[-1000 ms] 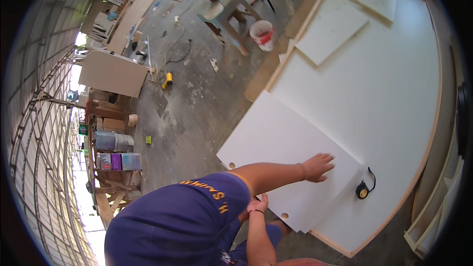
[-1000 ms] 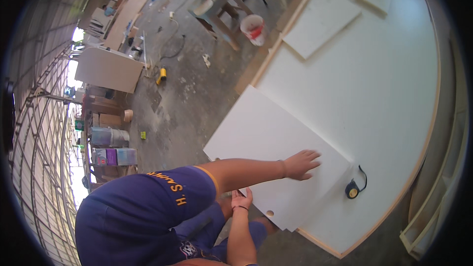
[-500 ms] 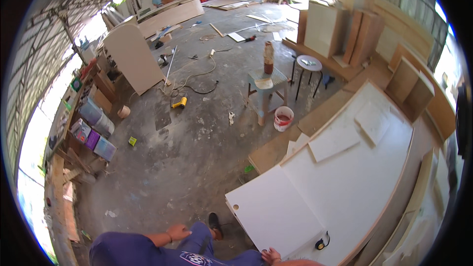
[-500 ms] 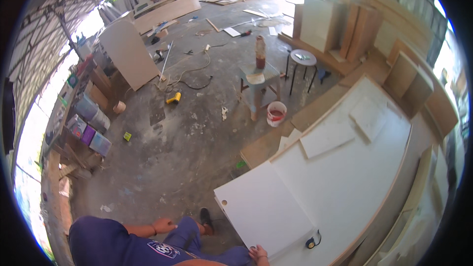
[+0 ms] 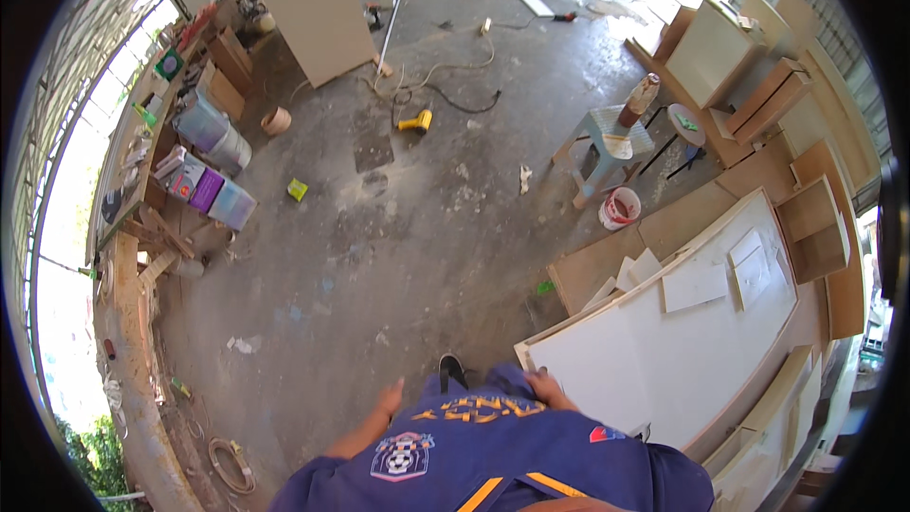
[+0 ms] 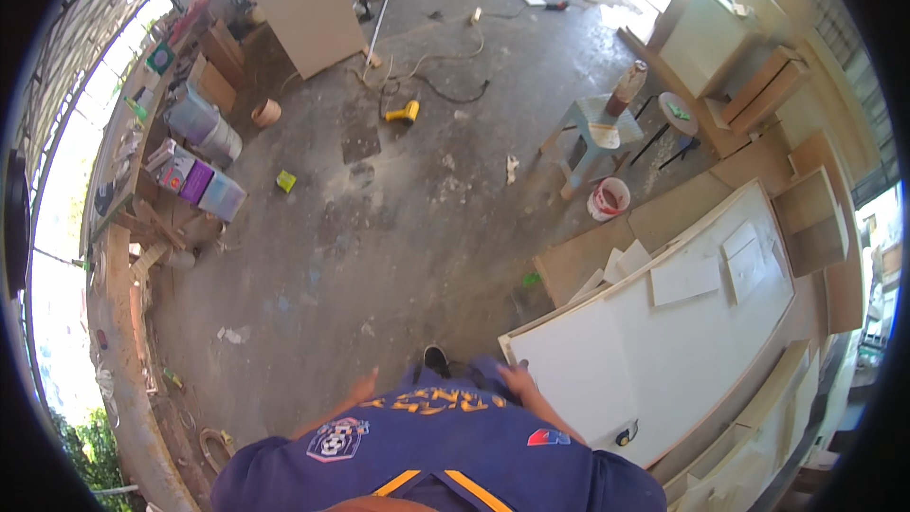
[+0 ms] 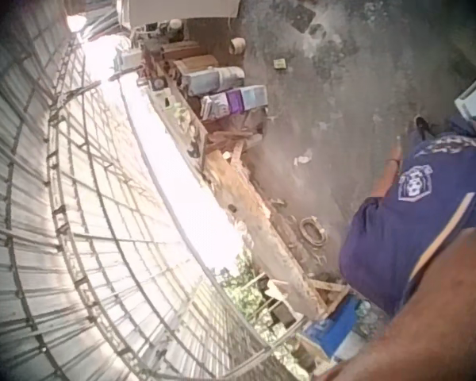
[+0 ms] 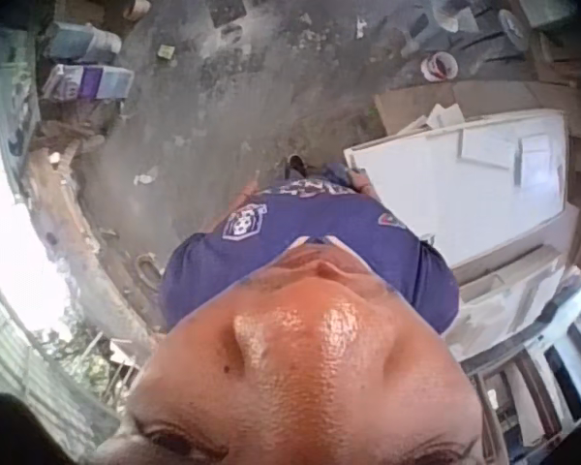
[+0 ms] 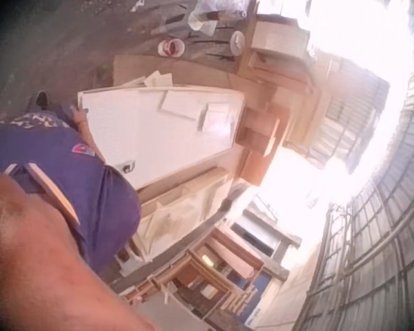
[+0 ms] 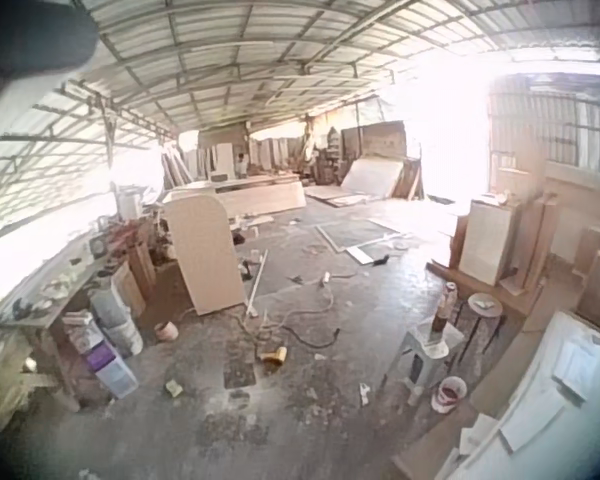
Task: The person measures a white panel using a tape measure, retrieves hardware from a box, and then attaches hinges to a cabinet door using a power drill.
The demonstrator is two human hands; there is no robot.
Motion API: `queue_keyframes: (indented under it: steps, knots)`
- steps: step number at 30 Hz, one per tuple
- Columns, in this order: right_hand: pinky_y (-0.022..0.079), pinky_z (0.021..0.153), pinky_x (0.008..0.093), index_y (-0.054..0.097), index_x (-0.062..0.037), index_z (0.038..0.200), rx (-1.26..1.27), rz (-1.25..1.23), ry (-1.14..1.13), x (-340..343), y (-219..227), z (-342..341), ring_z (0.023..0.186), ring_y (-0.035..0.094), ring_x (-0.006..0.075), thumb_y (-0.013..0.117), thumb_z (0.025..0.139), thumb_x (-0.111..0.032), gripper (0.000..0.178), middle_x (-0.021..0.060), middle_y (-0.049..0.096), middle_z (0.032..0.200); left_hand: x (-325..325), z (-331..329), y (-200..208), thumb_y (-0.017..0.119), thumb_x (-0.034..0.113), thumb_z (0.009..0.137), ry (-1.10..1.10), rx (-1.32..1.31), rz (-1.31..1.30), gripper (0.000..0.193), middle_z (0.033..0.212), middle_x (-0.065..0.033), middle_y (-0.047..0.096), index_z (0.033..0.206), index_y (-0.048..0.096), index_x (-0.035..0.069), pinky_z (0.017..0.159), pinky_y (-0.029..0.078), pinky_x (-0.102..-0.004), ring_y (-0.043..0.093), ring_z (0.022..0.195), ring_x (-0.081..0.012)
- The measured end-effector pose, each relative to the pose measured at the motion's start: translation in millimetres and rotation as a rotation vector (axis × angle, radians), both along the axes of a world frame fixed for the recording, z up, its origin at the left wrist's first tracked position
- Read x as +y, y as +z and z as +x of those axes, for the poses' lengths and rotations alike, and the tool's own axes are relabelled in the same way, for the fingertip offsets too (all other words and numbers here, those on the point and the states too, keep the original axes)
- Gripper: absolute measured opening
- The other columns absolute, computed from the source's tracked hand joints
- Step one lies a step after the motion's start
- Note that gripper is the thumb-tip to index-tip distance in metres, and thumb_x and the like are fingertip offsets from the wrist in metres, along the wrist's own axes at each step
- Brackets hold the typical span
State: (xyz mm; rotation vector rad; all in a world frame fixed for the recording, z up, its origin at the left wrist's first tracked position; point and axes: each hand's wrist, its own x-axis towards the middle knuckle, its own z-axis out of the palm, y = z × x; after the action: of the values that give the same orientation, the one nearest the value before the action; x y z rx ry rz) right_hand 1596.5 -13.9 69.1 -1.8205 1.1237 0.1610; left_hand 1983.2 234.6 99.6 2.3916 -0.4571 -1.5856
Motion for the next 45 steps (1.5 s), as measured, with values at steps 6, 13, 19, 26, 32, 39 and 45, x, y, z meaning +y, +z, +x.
queue_keyframes:
  steps: [6,13,19,26,32,39,45]
  knots:
    - [0.048,0.074,0.0328,0.048,-0.0054,0.124,-0.455,0.745,-0.752,-137.9,150.3,151.5,0.1,0.059,0.0262,0.058,0.086,-0.027,0.045,0.0154,0.061,0.107,-255.7,56.4,65.5,0.039,0.056,0.088,0.285,0.076,-0.436,0.064,0.097,-0.0166,0.063,0.105,0.058,-0.003,0.079,0.045,-0.0323,0.061,0.085,-0.0226]
    - [0.045,0.088,0.0359,0.052,-0.0154,0.123,0.48,0.201,-0.053,-228.0,-58.9,15.7,0.108,0.055,0.0267,0.065,0.072,-0.027,0.054,0.0129,0.057,0.117,-409.5,162.4,72.1,0.05,0.052,0.086,0.271,0.061,-0.446,0.054,0.075,-0.0052,0.056,0.094,0.057,0.0,0.061,0.045,-0.0273,0.053,0.065,-0.0138]
    - [0.047,0.057,0.0348,0.056,-0.0157,0.108,0.239,0.778,-0.931,-466.3,-21.5,88.1,0.067,0.058,0.0206,0.05,0.087,-0.034,0.029,0.0085,0.059,0.079,-414.4,218.0,112.1,0.05,0.047,0.086,0.289,-0.089,0.01,0.048,0.079,-0.011,0.059,0.093,0.057,0.001,0.068,0.047,-0.0364,0.054,0.072,-0.0221]
    - [0.045,0.052,0.0308,0.053,-0.0061,0.114,-0.17,0.245,-0.803,-743.8,92.8,359.8,0.067,0.059,0.0156,0.058,0.084,-0.022,0.035,0.0027,0.06,0.082,-482.1,281.3,31.7,0.047,0.049,0.085,0.005,-0.067,0.289,0.051,0.096,-0.0172,0.057,0.1,0.059,0.002,0.08,0.044,-0.0389,0.053,0.09,-0.0297]
    - [0.047,0.057,0.0326,0.053,-0.0043,0.116,-0.092,0.4,-0.474,-842.4,94.2,468.9,0.073,0.061,0.0179,0.062,0.082,-0.027,0.042,0.0062,0.063,0.089,-711.2,410.8,-28.1,0.044,0.051,0.085,-0.204,-0.173,0.096,0.054,0.111,-0.0226,0.056,0.106,0.061,0.004,0.09,0.041,-0.041,0.053,0.105,-0.0362]
    - [0.046,0.053,0.0347,0.059,-0.0073,0.104,0.074,0.537,-0.81,-920.1,38.4,408.1,0.069,0.06,0.0213,0.064,0.078,-0.025,0.032,0.006,0.06,0.078,-1141.2,538.5,179.2,0.054,0.039,0.087,0.296,-0.036,-0.833,0.04,0.075,-0.0021,0.06,0.095,0.06,0.0,0.059,0.044,-0.0273,0.056,0.066,-0.0116]
    - [0.048,0.061,0.0369,0.063,-0.0115,0.094,0.532,0.153,-0.061,-1058.8,-21.7,452.1,0.075,0.062,0.0241,0.062,0.075,-0.024,0.023,0.0075,0.062,0.082,-1266.6,610.7,99.8,0.051,0.04,0.088,0.297,0.025,-0.602,0.037,0.081,-0.0043,0.062,0.094,0.061,0.005,0.063,0.043,-0.0252,0.059,0.078,-0.0125]
